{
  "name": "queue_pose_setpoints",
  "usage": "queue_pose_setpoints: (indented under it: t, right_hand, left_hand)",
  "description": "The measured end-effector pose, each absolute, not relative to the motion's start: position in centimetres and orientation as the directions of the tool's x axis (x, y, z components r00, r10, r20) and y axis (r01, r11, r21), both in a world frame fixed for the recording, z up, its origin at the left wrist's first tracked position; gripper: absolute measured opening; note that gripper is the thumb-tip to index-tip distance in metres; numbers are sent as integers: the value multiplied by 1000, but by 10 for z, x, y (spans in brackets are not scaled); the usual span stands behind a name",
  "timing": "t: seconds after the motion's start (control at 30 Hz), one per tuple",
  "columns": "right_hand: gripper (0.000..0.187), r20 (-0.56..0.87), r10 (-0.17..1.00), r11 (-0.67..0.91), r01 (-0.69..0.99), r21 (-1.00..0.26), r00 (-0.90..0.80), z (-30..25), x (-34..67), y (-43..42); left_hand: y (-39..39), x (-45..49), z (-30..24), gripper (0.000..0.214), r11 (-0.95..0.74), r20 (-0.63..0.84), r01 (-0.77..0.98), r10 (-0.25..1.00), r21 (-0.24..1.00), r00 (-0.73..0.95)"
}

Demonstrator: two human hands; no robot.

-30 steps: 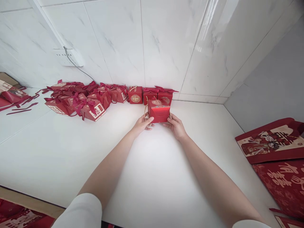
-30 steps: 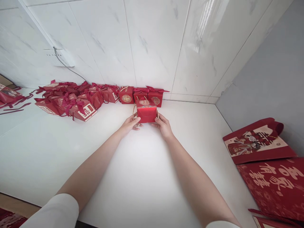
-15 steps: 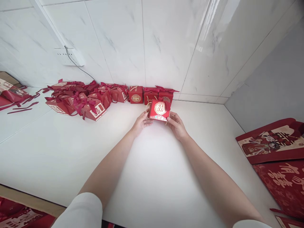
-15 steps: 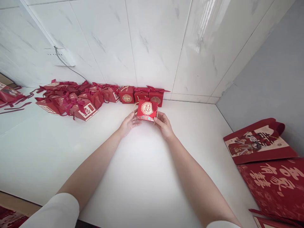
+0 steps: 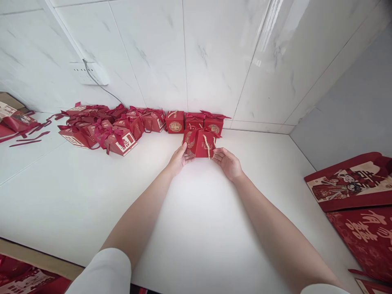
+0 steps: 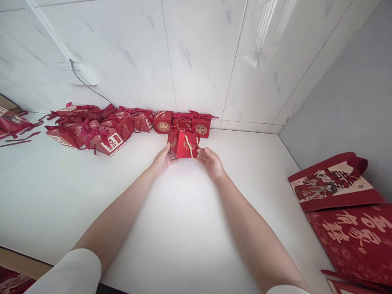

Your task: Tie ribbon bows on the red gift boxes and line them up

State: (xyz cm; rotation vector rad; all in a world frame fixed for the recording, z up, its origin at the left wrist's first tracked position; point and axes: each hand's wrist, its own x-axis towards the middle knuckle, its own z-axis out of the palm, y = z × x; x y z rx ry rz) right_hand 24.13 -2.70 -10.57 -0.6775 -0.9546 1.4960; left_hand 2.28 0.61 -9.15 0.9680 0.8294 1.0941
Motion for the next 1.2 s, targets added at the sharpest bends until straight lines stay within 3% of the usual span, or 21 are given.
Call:
queue_pose_setpoints:
  t: [0.13, 0.3, 0.43, 0.57, 0.77, 0.97, 1.2]
  right_hand:
    - [25, 89, 984, -9, -548, -836, -152, -105, 242, -27]
    - [25, 101, 982, 0, -528, -849, -162, -101, 240, -29]
    - [29, 110, 981, 9, -531, -848, -160, -100, 241, -29]
    - [32, 120, 978, 17, -514, -858, -169, -99, 243, -30]
    - [46, 159, 975, 73, -456, -887, -153, -100, 241, -29]
    - [22, 118, 991, 75, -459, -885, -67, -107, 236, -25]
    - [54, 142, 982, 79, -411, -908, -126, -104, 235, -28]
  left_hand:
    - [4, 26, -92, 56, 87, -42, -371, 991, 924, 127]
    - [-3, 28, -86, 51, 83, 43, -419, 959, 904, 282]
    - [-4, 24, -85, 52, 91, 42, -346, 933, 934, 359]
    - [-2, 24, -86, 59, 82, 14, -269, 941, 960, 337]
    - [2, 25, -89, 42, 130, -27, -300, 946, 945, 324]
    - [2, 23, -90, 43, 165, -47, -303, 931, 939, 363]
    - [2, 23, -90, 42, 151, -19, -268, 898, 952, 439]
